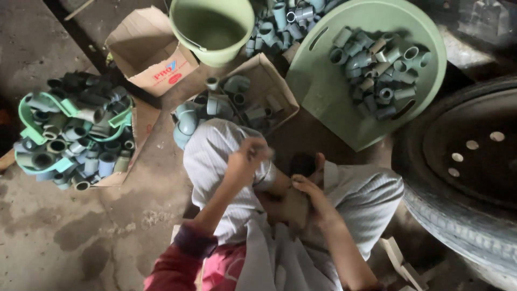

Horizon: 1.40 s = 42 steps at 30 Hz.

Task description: The person sits on the floor and scrubs small gray pipe fittings one by one using a dark abrasive pad. They pick each fitting from a cardboard box, rub it thoroughly, and place it into a green plastic basket. The person repeats this process for multiple fittings throughout the clip.

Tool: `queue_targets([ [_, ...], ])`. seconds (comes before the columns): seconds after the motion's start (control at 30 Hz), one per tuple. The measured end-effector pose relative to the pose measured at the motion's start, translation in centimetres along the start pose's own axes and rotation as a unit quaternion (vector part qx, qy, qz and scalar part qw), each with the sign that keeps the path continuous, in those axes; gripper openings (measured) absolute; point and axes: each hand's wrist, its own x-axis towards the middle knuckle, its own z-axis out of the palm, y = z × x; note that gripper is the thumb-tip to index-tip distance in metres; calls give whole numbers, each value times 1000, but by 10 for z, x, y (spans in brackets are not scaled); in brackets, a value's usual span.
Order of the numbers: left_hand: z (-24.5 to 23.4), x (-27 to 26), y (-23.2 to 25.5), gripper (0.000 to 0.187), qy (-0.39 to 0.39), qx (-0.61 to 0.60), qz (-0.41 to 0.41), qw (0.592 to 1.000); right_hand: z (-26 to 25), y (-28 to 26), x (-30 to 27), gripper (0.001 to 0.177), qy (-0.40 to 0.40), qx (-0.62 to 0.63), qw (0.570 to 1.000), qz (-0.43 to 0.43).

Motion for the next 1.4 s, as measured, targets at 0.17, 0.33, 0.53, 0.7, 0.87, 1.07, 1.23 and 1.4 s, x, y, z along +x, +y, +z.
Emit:
queue_targets([
  [0.17,21,101,-16,29,78,28,4,997,11,-32,105,61,30,-131,988,-74],
  [0.33,98,176,-56,39,78,-14,-83,993,72,-125,83,57,17,-133,976,-171],
  [0.53,150,204,-92,31,222,-7,-78,972,51,-106,167,65,31,-199,968,-150],
  [0.7,145,197,-95,23,212,146,82,963,39,-104,172,62,6,-169,977,-128],
  [0.87,142,186,-86,27,224,242,103,938,44,-125,133,51,31,-135,984,-111],
  [1.07,154,180,-70,22,175,167,95,966,27,-150,106,44,63,-79,989,-106],
  [1.23,195,198,-31,23,86,103,120,984,-63,-168,151,33,171,-71,972,-143],
  [1.4,300,258,-50,27,-109,3,96,989,-157,-206,182,51,325,-50,941,-74],
])
